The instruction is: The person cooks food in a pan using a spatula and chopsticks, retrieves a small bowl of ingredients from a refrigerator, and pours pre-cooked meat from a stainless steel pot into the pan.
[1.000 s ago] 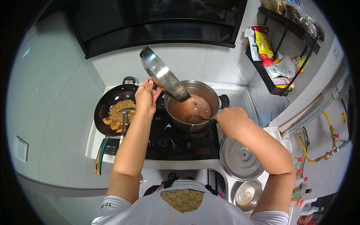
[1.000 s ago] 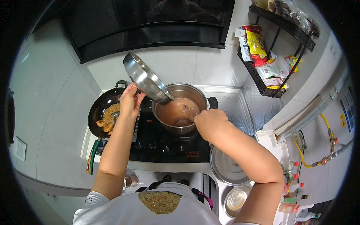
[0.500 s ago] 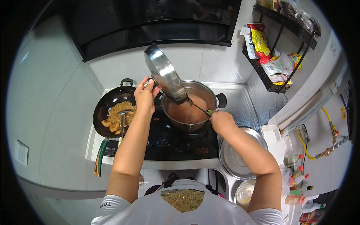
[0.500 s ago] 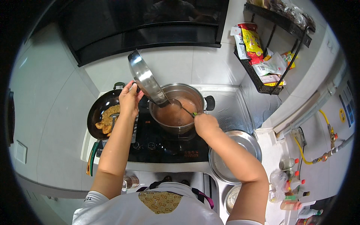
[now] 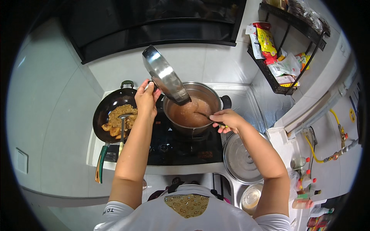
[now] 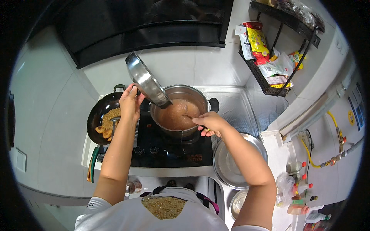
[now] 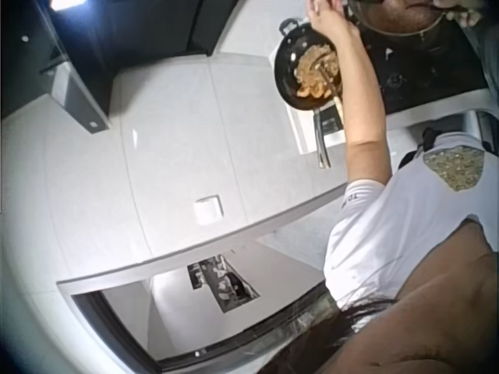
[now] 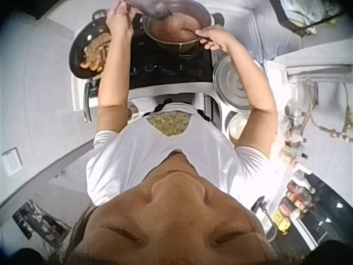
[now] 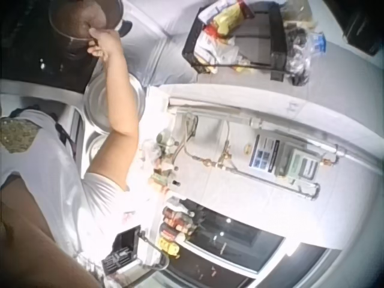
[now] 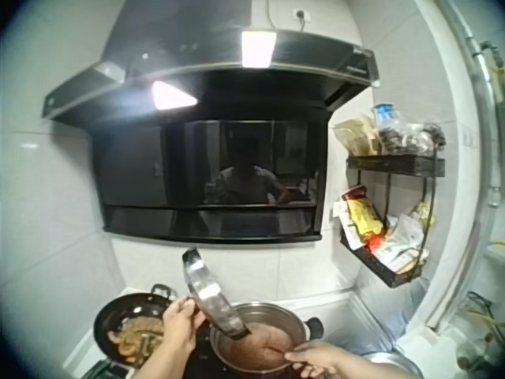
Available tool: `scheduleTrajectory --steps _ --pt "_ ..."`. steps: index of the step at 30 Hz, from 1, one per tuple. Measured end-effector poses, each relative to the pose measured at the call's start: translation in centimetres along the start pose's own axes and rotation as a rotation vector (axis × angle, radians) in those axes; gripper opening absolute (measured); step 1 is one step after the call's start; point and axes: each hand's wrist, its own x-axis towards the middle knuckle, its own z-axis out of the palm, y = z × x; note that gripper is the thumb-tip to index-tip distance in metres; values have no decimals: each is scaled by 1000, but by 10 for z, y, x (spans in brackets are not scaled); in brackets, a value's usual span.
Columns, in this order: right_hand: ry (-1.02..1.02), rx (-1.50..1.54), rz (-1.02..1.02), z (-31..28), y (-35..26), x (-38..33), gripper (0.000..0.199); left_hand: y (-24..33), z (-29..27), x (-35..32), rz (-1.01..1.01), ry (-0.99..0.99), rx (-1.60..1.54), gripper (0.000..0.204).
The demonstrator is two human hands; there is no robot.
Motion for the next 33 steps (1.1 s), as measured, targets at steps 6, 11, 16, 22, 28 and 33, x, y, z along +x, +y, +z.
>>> scheduleTrajectory --steps 6,11,16,22,28,33 --pt "64 23 -52 -8 15 6 50 1 -4 2 16 -3 4 42" --pt "69 98 -103 -18 24 -21 48 1 -6 7 22 -13 2 43" --pt "130 105 -177 -21 38 -44 48 1 -4 9 20 5 5 42" --pt "247 -165 -449 -23 57 -55 46 -2 1 11 31 11 19 40" --pt "572 -979 -800 -2 50 -82 47 -12 15 14 183 -79 247 40" --pt "567 -1329 -913 18 38 -94 39 -32 38 24 646 -273 964 39"
